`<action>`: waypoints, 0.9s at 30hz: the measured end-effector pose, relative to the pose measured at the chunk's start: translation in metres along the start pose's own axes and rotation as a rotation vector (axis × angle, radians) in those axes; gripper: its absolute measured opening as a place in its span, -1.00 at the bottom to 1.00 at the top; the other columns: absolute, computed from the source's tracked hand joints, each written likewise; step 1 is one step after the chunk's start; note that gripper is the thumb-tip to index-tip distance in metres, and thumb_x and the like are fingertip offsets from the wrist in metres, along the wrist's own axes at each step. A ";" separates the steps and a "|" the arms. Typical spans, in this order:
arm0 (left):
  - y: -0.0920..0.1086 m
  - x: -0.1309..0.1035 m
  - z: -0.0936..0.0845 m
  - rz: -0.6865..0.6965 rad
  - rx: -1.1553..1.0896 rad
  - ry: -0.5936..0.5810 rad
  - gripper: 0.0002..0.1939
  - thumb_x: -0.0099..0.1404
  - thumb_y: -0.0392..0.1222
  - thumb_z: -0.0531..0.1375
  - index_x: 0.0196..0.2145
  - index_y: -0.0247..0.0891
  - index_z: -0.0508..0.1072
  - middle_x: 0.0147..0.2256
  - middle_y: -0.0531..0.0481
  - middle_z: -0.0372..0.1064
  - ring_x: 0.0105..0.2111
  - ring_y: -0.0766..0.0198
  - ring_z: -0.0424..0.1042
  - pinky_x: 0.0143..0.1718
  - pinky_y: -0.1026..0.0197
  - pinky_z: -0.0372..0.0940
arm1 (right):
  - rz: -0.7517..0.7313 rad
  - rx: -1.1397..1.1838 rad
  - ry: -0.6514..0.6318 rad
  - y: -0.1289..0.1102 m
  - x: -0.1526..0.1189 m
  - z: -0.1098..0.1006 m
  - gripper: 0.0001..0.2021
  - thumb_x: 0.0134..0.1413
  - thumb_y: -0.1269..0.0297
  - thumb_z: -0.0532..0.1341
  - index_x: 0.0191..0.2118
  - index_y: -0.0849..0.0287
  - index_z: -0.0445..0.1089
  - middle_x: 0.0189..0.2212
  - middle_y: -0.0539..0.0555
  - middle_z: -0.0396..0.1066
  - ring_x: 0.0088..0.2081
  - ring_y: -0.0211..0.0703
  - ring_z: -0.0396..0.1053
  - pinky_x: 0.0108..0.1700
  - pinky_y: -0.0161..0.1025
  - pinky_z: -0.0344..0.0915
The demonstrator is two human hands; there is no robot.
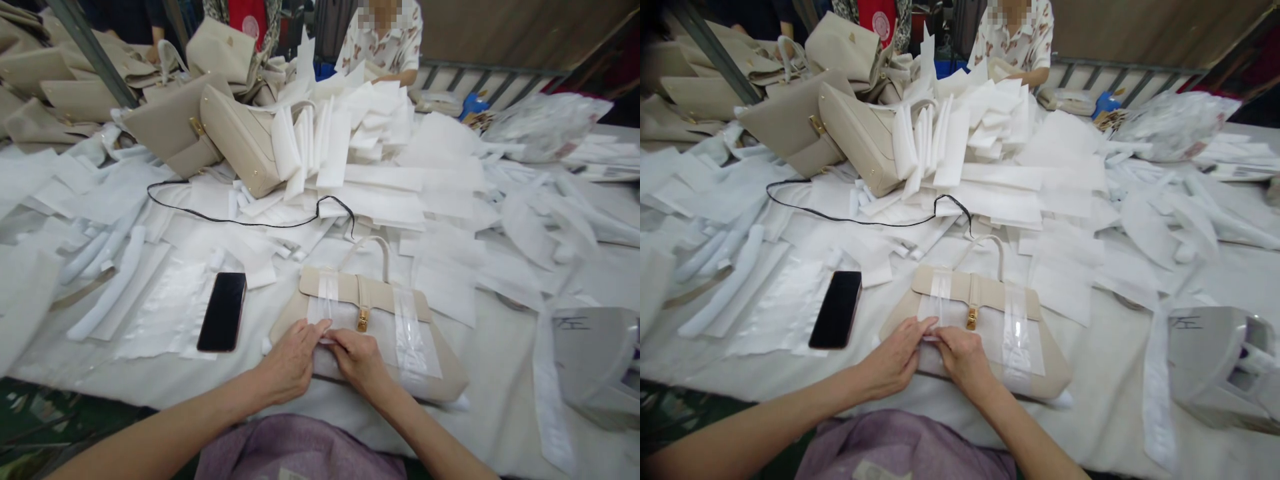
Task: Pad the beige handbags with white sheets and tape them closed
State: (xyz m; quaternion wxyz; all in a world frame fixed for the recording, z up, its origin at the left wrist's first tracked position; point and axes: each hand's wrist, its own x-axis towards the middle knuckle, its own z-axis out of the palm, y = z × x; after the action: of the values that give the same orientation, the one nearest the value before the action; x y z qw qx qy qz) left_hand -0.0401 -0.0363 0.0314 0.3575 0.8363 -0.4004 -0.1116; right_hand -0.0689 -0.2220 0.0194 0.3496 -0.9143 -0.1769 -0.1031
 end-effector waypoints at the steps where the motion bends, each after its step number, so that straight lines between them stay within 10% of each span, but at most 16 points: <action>1: 0.002 -0.001 0.001 -0.021 0.022 0.009 -0.27 0.17 -0.40 0.03 0.26 -0.28 -0.14 0.07 -0.16 0.20 0.03 0.09 0.17 0.19 -0.12 0.02 | 0.005 0.014 0.000 0.001 0.000 0.000 -0.83 0.24 0.39 0.07 -0.25 0.18 0.42 -0.39 0.04 0.51 -0.39 -0.22 0.45 -0.32 -0.34 0.27; 19: -0.002 0.013 0.027 -0.109 0.403 0.159 -0.55 0.31 -0.38 -0.04 0.15 -0.33 0.16 -0.25 -0.13 0.37 -0.27 0.09 0.28 -0.17 -0.02 0.23 | 0.121 -0.043 0.046 0.008 0.003 0.005 -0.83 0.23 0.35 0.10 -0.36 0.18 0.40 -0.47 0.04 0.43 -0.42 -0.20 0.38 -0.34 -0.28 0.26; 27: 0.011 -0.020 0.040 0.187 0.539 0.222 -0.65 0.35 -0.34 -0.03 0.06 -0.36 0.31 0.14 -0.21 0.22 0.15 0.05 0.15 0.19 -0.13 0.03 | 0.185 -0.039 0.018 0.008 0.012 0.001 -0.90 0.12 0.40 0.18 -0.41 0.16 0.39 -0.48 0.01 0.44 -0.42 -0.20 0.38 -0.35 -0.28 0.24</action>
State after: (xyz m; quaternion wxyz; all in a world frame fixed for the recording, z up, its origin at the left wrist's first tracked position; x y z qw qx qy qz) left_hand -0.0785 -0.0464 0.0087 0.1729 0.8676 -0.4494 0.1240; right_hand -0.0549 -0.2235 0.0177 0.3414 -0.9324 -0.0865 -0.0819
